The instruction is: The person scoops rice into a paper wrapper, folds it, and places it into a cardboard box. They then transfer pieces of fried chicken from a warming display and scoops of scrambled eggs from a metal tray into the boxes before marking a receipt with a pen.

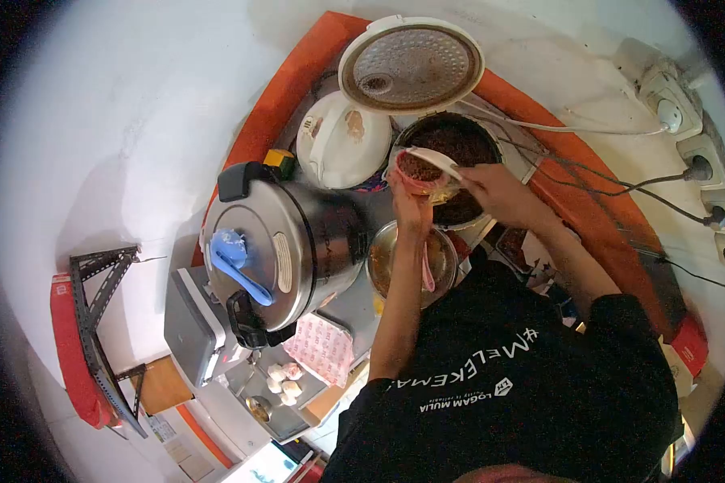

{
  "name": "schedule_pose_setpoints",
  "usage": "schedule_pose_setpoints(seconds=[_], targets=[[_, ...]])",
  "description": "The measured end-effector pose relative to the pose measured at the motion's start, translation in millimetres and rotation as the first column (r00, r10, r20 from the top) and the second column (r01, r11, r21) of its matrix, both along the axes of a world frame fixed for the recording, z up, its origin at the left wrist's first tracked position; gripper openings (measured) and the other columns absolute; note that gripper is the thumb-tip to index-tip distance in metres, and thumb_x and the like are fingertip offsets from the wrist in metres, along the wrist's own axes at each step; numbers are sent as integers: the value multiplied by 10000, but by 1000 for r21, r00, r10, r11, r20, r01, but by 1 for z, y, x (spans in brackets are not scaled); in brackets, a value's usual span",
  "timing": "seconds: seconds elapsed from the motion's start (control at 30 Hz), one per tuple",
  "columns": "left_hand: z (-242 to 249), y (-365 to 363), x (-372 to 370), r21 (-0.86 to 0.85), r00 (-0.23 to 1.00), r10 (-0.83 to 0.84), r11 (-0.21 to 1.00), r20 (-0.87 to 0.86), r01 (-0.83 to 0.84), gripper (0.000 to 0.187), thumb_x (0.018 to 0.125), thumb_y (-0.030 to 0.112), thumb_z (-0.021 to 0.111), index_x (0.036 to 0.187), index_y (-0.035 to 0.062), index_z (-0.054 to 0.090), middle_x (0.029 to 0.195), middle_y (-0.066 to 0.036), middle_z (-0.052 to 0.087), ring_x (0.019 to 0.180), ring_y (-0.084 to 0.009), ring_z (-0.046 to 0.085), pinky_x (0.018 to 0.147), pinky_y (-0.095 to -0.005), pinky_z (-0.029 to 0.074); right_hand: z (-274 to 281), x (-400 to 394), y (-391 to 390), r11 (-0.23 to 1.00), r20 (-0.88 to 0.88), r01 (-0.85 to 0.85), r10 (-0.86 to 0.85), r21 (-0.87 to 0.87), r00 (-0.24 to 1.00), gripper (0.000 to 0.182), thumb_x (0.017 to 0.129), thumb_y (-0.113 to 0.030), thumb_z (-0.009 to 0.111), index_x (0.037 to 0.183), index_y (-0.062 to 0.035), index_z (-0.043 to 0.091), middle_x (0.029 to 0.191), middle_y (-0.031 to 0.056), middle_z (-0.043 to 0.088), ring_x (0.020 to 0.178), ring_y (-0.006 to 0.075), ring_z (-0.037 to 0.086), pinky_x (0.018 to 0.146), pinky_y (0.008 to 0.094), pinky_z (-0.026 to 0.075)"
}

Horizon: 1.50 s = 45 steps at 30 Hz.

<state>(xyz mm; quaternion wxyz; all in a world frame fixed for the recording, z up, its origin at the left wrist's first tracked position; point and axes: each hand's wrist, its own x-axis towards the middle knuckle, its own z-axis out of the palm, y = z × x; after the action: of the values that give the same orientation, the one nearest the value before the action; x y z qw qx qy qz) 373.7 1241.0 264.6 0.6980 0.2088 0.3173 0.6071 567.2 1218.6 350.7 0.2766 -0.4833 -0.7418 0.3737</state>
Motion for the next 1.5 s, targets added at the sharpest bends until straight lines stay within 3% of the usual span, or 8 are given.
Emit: schedule_pose_setpoints(seconds=[0.33, 0.63, 0.8, 1.0, 1.1, 1.27, 1.33, 1.5], targets=[[33, 2, -19, -4, 998, -36, 999, 55, 36, 552, 1024, 482, 295, 1386, 77, 395, 1361, -115, 491, 1241, -281, 492, 1060, -455, 405, 11, 12, 39, 955, -134, 26, -69, -296, 989, 497, 986, -414, 453, 802, 25, 593, 559, 42, 488, 512, 136, 489, 532, 375, 439], [48, -11, -28, -14, 990, -55, 998, 131, 57, 548, 1025, 474, 289, 1390, 79, 394, 1385, -138, 463, 1265, -317, 473, 1047, -488, 427, 16, -8, 33, 909, -91, 56, -102, -413, 991, 607, 988, -471, 452, 712, 60, 557, 525, 29, 409, 523, 135, 389, 504, 355, 355], [59, -13, -43, 2, 986, -11, 1000, 166, 11, 498, 1034, 416, 303, 1363, 61, 418, 1358, -144, 485, 1236, -307, 497, 1054, -477, 421, 54, 0, 50, 955, 40, 42, -32, -294, 999, 629, 974, -527, 422, 838, 35, 669, 707, 171, 645, 667, 244, 600, 675, 376, 477], [83, -66, -103, 2, 993, 94, 996, 72, -94, 559, 1015, 465, 317, 1384, 56, 409, 1388, -138, 475, 1268, -306, 476, 1076, -466, 382, 132, 34, 114, 669, 164, 128, -356, 733, 920, 324, 919, -250, 621, 1148, -22, 606, 1024, 165, 672, 956, 310, 653, 887, 377, 487], [84, -104, -123, -60, 989, 135, 990, 67, -131, 580, 1007, 483, 321, 1386, 54, 410, 1392, -141, 474, 1263, -308, 481, 1083, -471, 372, 161, 43, 168, 972, 412, -163, 82, 167, 908, 577, 934, -469, 533, 1411, -157, 447, 1522, 179, 303, 1377, 318, 320, 1153, 418, 232], [50, -186, -164, -155, 957, 290, 947, 32, -282, 573, 1002, 477, 337, 1374, 53, 432, 1377, -163, 487, 1263, -335, 477, 1085, -490, 366, 76, 45, 157, 607, 277, -187, -56, 772, 959, 324, 877, -106, 627, 1179, 5, 586, 1039, 132, 670, 946, 238, 645, 859, 332, 492], [32, -220, -173, -247, 899, 391, 907, 199, -340, 519, 996, 432, 374, 1363, 71, 445, 1363, -169, 493, 1256, -421, 466, 1065, -505, 395, 130, 27, 65, 920, -5, -277, 289, 276, 957, 426, 803, -82, 670, 1219, -28, 591, 1106, 129, 665, 1033, 245, 638, 900, 348, 492], [16, -269, -167, -221, 830, 533, 840, 166, -495, 517, 995, 415, 375, 1367, 60, 439, 1364, -178, 494, 1253, -463, 448, 1080, -548, 368, 14, 29, -7, 861, 402, -322, 153, 395, 903, 227, 757, -137, 677, 965, -47, 667, 1270, 132, 600, 1191, 283, 557, 1010, 390, 440]])
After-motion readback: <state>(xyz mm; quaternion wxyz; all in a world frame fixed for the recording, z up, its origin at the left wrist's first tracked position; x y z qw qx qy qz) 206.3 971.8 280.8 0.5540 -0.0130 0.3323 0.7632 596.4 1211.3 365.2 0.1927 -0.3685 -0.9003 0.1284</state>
